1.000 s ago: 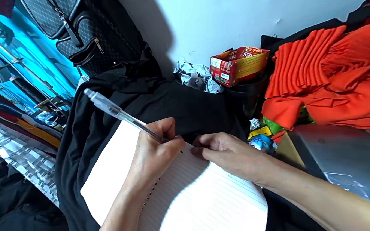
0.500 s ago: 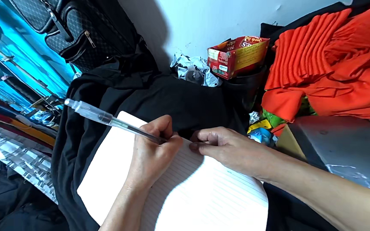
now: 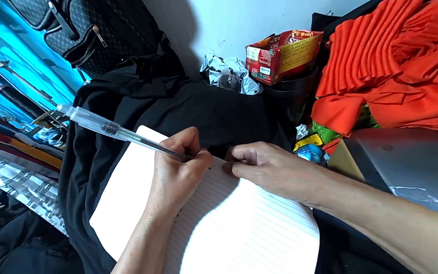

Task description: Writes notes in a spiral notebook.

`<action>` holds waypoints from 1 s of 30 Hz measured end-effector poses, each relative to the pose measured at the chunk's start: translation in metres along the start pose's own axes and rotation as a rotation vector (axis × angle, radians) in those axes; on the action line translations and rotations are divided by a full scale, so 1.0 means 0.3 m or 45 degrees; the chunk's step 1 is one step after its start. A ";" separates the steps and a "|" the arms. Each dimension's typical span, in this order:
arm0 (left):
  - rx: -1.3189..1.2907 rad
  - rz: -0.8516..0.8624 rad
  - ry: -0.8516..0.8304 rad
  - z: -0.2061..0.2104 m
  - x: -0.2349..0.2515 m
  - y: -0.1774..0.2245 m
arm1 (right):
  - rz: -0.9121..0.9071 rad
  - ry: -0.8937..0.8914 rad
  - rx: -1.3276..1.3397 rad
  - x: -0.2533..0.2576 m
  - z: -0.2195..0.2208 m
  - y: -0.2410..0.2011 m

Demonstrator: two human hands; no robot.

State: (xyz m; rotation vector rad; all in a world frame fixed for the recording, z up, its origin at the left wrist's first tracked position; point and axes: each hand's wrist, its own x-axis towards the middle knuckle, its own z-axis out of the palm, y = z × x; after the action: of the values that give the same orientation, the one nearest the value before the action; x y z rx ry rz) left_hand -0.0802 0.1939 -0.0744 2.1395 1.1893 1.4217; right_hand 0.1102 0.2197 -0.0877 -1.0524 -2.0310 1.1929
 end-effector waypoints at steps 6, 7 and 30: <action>0.126 0.026 -0.012 0.006 0.001 0.008 | 0.016 -0.002 0.014 -0.001 0.000 0.001; 0.144 0.036 -0.013 0.007 0.000 0.008 | 0.018 0.002 0.018 0.000 0.001 0.003; -0.102 -0.087 -0.065 0.005 0.009 -0.008 | -0.025 0.033 -0.005 -0.016 0.006 0.000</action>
State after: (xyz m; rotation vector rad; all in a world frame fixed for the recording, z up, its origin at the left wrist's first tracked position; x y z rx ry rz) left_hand -0.0795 0.1978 -0.0748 2.0494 1.1557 1.3539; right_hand 0.1114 0.2147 -0.0888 -1.0422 -2.0203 1.1599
